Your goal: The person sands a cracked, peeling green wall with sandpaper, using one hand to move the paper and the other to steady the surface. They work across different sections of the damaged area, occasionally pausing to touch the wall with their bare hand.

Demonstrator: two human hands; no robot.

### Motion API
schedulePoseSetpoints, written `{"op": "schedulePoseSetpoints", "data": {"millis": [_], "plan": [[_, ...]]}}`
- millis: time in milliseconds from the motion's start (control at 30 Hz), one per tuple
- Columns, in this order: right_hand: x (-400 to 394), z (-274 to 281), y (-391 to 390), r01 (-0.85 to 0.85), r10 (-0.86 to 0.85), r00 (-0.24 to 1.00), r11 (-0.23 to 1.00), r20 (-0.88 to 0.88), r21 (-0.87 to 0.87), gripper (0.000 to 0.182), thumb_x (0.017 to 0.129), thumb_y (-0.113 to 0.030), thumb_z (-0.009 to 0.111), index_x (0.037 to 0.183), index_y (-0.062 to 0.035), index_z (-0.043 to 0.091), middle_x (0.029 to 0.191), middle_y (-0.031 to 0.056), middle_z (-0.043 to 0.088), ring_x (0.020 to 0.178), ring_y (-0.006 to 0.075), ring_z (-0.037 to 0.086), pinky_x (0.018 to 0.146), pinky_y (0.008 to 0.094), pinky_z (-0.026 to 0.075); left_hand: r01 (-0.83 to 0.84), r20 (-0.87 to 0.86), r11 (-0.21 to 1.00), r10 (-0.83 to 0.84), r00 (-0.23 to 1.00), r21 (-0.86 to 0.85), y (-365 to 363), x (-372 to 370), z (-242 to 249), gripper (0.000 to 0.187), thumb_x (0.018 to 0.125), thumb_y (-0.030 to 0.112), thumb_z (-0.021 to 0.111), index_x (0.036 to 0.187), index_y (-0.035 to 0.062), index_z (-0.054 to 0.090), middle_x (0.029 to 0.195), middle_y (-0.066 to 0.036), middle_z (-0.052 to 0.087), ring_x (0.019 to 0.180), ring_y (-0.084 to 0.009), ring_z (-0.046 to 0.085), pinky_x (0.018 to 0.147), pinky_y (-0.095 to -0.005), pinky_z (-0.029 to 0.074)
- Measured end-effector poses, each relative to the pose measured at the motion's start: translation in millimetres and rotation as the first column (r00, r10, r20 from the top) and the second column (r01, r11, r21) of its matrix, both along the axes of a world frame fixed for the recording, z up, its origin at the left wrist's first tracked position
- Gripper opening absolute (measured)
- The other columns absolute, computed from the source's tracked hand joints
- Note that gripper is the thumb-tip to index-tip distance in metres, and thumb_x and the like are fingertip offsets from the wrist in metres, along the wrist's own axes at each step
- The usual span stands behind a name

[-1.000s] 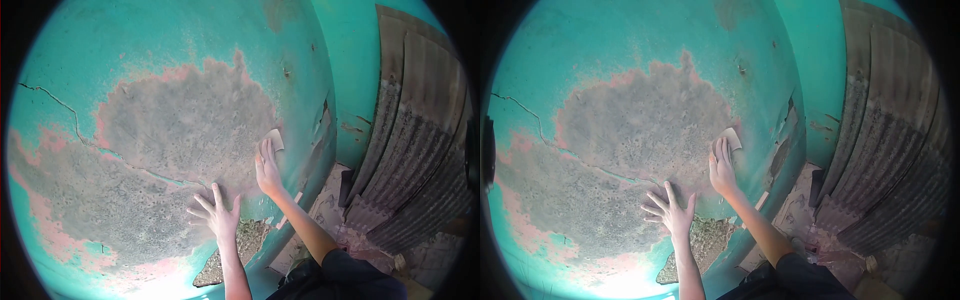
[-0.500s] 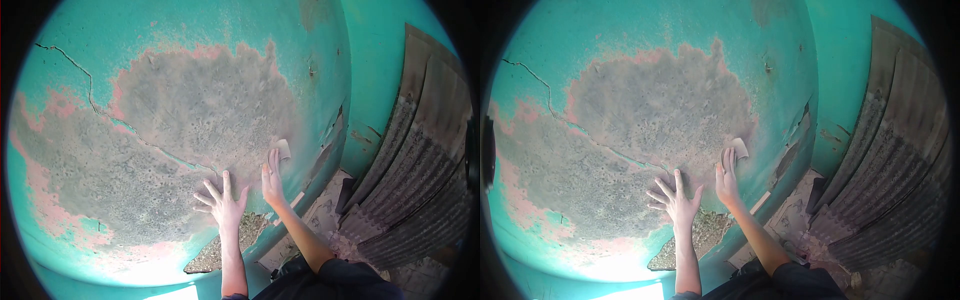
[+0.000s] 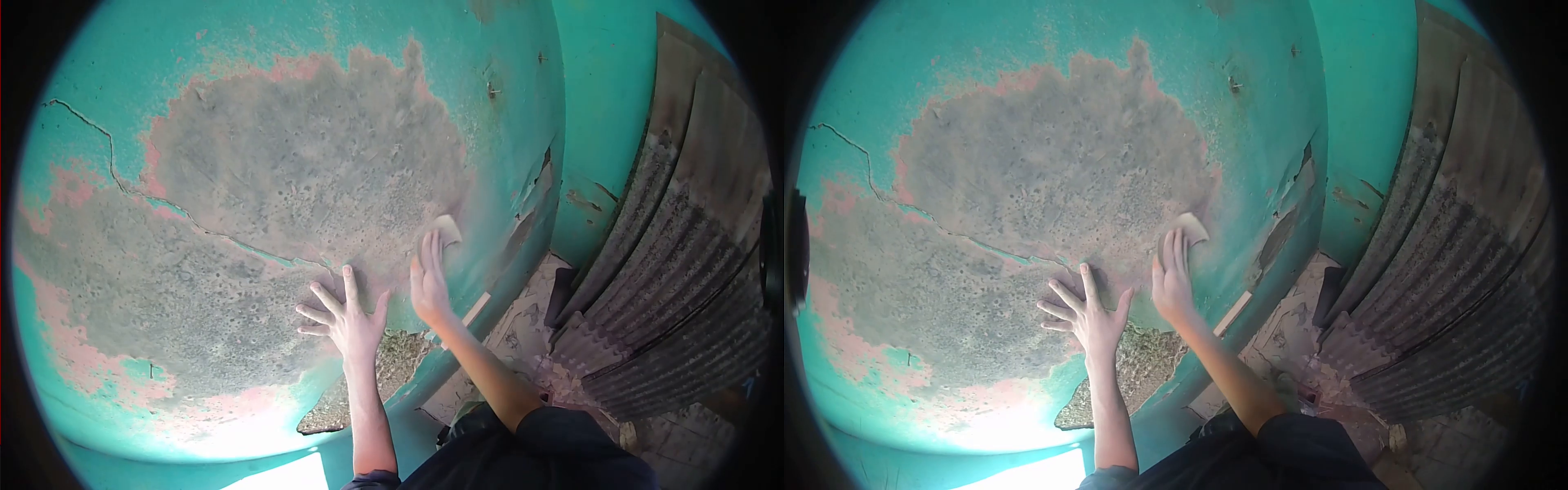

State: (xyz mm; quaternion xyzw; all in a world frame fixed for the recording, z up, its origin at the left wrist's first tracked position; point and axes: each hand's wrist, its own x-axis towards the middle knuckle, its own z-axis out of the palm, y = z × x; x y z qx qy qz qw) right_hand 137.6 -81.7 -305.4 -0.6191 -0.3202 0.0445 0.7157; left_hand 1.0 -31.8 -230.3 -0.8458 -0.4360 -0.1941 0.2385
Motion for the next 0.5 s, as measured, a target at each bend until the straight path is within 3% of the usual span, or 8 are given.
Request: {"op": "schedulePoseSetpoints", "data": {"millis": [33, 100, 200, 267, 333, 467, 500], "plan": [[-19, -7, -5, 0.005, -0.005, 1.0, 1.0, -0.003, -0.001, 0.066, 0.108, -0.024, 0.041, 0.159, 0.0079, 0.016, 0.165, 0.0322, 0.012, 0.154, 0.0491, 0.011, 0.125, 0.0552, 0.013, -0.005, 0.003, 1.0, 0.005, 1.0, 0.005, 0, 0, -1, 0.107, 0.079, 0.077, 0.068, 0.164, 0.0307, 0.022, 0.165, -0.034, -0.007, 0.139, -0.0702, -0.023, 0.097, -0.0893, -0.007], [-55, -22, -13, -0.107, 0.13, 0.984, 0.976, 0.118, -0.19, 0.065, 0.108, -0.026, 0.04, 0.16, 0.0059, 0.016, 0.166, 0.0307, 0.013, 0.154, 0.0474, 0.011, 0.124, 0.0574, 0.012, -0.003, 0.0, 1.0, 0.003, 1.0, 0.014, -1, 0, -3, 0.107, 0.079, 0.077, 0.067, 0.164, 0.0303, 0.022, 0.165, -0.034, -0.008, 0.139, -0.0701, -0.023, 0.097, -0.0892, -0.007], [-29, -10, -18, -0.079, 0.132, 0.98, 0.947, 0.151, -0.311, 0.064, 0.108, -0.027, 0.038, 0.16, 0.0039, 0.016, 0.166, 0.0296, 0.015, 0.154, 0.047, 0.012, 0.123, 0.0589, 0.013, 0.009, -0.014, 0.998, -0.008, 1.0, 0.057, 4, -2, -4, 0.108, 0.079, 0.078, 0.066, 0.164, 0.0295, 0.021, 0.165, -0.034, -0.009, 0.139, -0.07, -0.024, 0.097, -0.0889, -0.009], [18, 15, -16, -0.056, 0.098, 0.986, 0.958, 0.136, -0.283, 0.063, 0.108, -0.028, 0.037, 0.16, 0.003, 0.017, 0.166, 0.0292, 0.016, 0.154, 0.0471, 0.013, 0.123, 0.0583, 0.013, 0.015, -0.018, 0.997, -0.013, 1.0, 0.08, 4, -1, -5, 0.108, 0.079, 0.078, 0.065, 0.164, 0.029, 0.021, 0.165, -0.034, -0.01, 0.139, -0.07, -0.024, 0.097, -0.0887, -0.009], [51, 27, -15, 0.015, 0.004, 0.986, 0.993, 0.168, -0.114, 0.064, 0.108, -0.027, 0.04, 0.16, 0.0027, 0.017, 0.165, 0.0294, 0.017, 0.153, 0.0478, 0.015, 0.123, 0.0583, 0.013, 0.002, -0.024, 0.997, -0.001, 1.0, 0.073, 3, -2, -4, 0.108, 0.08, 0.079, 0.064, 0.164, 0.0283, 0.021, 0.165, -0.034, -0.01, 0.139, -0.0695, -0.024, 0.097, -0.0884, -0.01], [20, 10, -8, 0.031, -0.023, 0.989, 0.998, 0.144, -0.058, 0.064, 0.107, -0.026, 0.041, 0.16, 0.0026, 0.019, 0.166, 0.0279, 0.017, 0.153, 0.0471, 0.016, 0.123, 0.0582, 0.013, -0.008, -0.025, 0.998, 0.01, 1.0, 0.068, 1, 1, -3, 0.107, 0.08, 0.08, 0.063, 0.164, 0.0287, 0.02, 0.165, -0.034, -0.009, 0.14, -0.0689, -0.024, 0.098, -0.0881, -0.01], [-7, -3, -11, -0.015, 0.034, 0.985, 0.994, 0.167, -0.112, 0.064, 0.106, -0.025, 0.042, 0.16, 0.0029, 0.019, 0.166, 0.0276, 0.017, 0.153, 0.047, 0.016, 0.123, 0.0583, 0.014, -0.007, -0.019, 0.997, 0.008, 1.0, 0.074, 2, 0, -4, 0.107, 0.08, 0.08, 0.062, 0.165, 0.0288, 0.019, 0.165, -0.034, -0.01, 0.14, -0.0687, -0.024, 0.098, -0.0879, -0.01]]}}
